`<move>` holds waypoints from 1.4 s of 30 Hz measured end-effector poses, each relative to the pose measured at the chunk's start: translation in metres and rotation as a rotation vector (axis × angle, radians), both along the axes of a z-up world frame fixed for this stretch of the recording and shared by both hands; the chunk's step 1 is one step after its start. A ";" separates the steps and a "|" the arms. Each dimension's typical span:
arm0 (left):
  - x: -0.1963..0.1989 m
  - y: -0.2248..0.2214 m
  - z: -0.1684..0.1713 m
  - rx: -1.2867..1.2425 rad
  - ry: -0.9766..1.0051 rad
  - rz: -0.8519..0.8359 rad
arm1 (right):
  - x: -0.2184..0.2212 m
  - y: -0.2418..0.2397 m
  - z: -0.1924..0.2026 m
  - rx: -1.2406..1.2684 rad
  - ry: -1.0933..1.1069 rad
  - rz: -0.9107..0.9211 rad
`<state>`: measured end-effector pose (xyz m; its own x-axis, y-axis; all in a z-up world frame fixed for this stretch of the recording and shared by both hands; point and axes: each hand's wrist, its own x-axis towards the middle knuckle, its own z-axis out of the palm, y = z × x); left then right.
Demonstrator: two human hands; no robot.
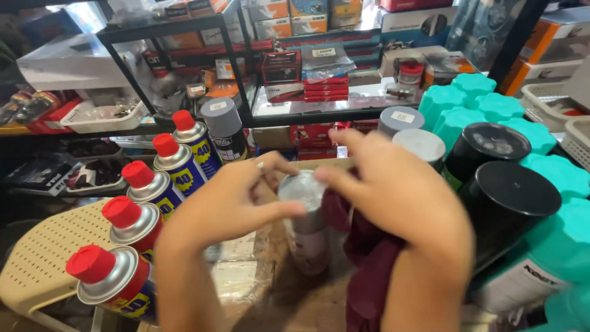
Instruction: Cleaning spray paint cans by wiping them with a cloth and removing plastic seals.
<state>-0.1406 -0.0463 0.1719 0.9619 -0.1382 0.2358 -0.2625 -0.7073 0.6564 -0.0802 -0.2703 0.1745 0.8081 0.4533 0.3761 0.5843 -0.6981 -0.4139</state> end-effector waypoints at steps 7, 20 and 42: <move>-0.018 -0.013 0.019 0.156 0.048 0.391 | -0.008 0.005 0.012 -0.117 0.068 -0.126; -0.024 -0.023 0.009 0.163 -0.400 0.117 | 0.001 0.002 0.010 0.074 0.009 0.483; -0.013 -0.024 0.004 0.179 -0.423 0.142 | 0.013 0.001 0.010 0.045 -0.055 0.443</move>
